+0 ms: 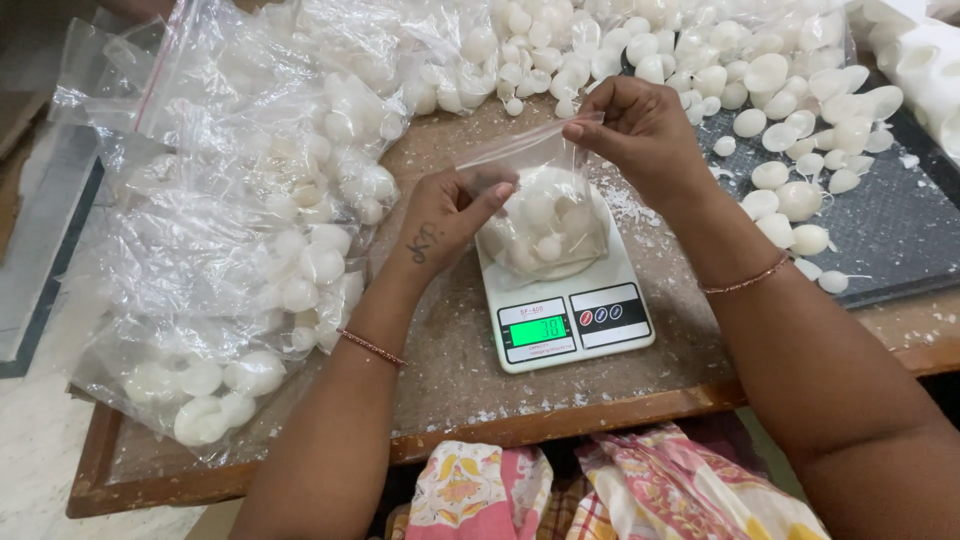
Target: Weighing small white wax pieces on a digital scale and putting them into plastic bags.
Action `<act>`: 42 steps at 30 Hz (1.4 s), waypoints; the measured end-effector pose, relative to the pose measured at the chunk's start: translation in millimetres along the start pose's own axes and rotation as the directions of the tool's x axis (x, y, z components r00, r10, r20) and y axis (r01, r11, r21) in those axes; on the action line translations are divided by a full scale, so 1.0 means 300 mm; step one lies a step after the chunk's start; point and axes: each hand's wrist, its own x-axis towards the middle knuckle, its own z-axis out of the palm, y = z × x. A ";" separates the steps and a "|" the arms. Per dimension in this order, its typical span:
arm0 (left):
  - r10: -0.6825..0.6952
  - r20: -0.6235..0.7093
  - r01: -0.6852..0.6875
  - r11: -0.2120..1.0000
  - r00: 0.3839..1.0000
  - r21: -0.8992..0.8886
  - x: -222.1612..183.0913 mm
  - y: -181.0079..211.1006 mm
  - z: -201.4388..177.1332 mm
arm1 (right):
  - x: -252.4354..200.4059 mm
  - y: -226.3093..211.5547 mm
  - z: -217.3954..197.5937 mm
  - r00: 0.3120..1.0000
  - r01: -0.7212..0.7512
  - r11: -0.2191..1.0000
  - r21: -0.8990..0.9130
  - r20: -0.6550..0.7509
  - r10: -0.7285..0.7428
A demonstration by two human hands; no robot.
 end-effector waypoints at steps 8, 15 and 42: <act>-0.018 -0.139 0.049 0.975 0.990 0.218 -0.009 0.086 -0.041 | -0.010 -0.037 0.022 0.977 0.077 0.628 -0.774 -0.066 -0.201; -0.195 -0.198 0.233 0.953 0.961 0.195 0.061 0.180 -0.118 | -0.010 -0.021 0.009 0.966 0.063 0.436 -0.898 -0.055 -0.254; 0.023 0.011 -0.021 0.501 1.000 0.865 -0.062 0.207 -0.098 | -0.015 0.038 -0.014 0.974 0.128 0.301 -0.945 0.062 -0.217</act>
